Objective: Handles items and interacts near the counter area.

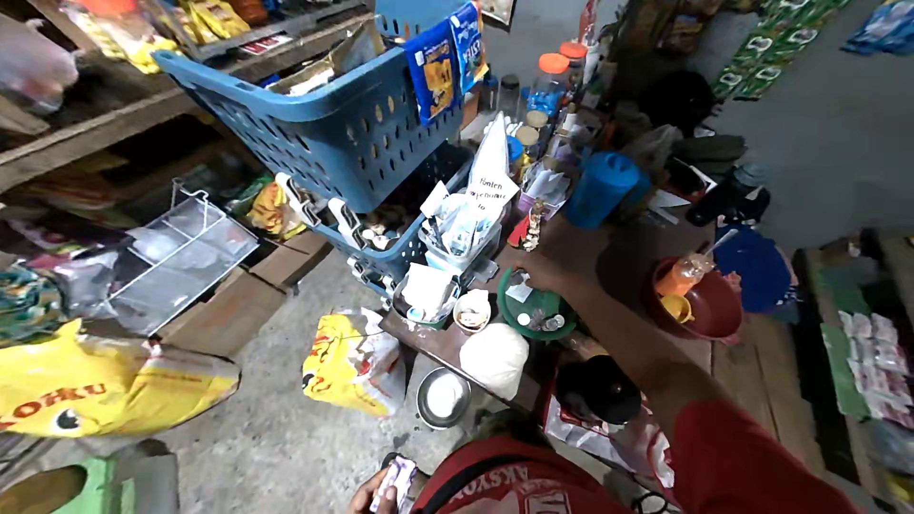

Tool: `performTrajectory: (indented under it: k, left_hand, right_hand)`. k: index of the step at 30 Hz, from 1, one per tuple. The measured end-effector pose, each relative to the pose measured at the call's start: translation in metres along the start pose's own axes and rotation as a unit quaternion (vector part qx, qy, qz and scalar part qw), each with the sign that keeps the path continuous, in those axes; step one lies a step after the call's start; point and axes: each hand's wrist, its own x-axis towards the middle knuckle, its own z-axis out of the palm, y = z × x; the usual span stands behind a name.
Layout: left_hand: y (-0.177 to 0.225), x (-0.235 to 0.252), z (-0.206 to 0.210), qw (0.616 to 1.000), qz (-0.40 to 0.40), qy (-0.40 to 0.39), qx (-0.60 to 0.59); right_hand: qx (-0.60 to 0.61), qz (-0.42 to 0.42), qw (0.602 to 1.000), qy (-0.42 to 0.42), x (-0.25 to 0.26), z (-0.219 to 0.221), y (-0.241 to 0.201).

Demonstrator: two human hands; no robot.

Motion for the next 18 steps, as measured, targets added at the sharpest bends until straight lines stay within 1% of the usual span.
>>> performTrajectory:
  k: [4, 6, 8, 11, 13, 14, 15, 16, 17, 18]
  left_hand:
    - [0.009, 0.016, 0.005, 0.999, 0.017, -0.033, 0.016]
    - [0.015, 0.025, 0.011, 0.998, 0.028, -0.06, 0.022]
    - [0.023, 0.037, 0.02, 0.994, 0.046, -0.094, 0.033]
    - [0.034, 0.059, 0.04, 0.984, 0.061, -0.166, 0.037]
    - [0.043, 0.074, 0.067, 0.975, 0.048, -0.214, 0.024]
    - [0.05, 0.079, 0.085, 0.969, 0.039, -0.24, 0.037]
    - [0.062, 0.083, 0.105, 0.96, 0.028, -0.268, 0.08]
    - [0.075, 0.088, 0.125, 0.939, 0.021, -0.307, 0.153]
    - [0.088, 0.094, 0.146, 0.903, 0.019, -0.359, 0.234]
    - [0.098, 0.099, 0.17, 0.857, 0.013, -0.413, 0.307]
  right_hand:
    - [0.07, -0.017, 0.996, 0.058, -0.038, -0.002, 0.013]
    - [0.1, -0.017, 0.991, 0.086, -0.075, -0.004, 0.016]
    - [0.116, 0.007, 0.989, 0.089, -0.124, -0.002, 0.016]
    - [0.121, 0.083, 0.987, 0.069, -0.202, 0.017, 0.006]
    - [0.114, 0.16, 0.975, 0.105, -0.242, 0.041, -0.003]
    - [0.104, 0.197, 0.965, 0.135, -0.256, 0.057, -0.007]
    - [0.091, 0.225, 0.956, 0.165, -0.265, 0.073, -0.008]
    - [0.074, 0.248, 0.947, 0.189, -0.269, 0.087, -0.007]
    - [0.057, 0.265, 0.941, 0.203, -0.27, 0.1, -0.006]
    - [0.044, 0.273, 0.937, 0.215, -0.268, 0.111, -0.003]
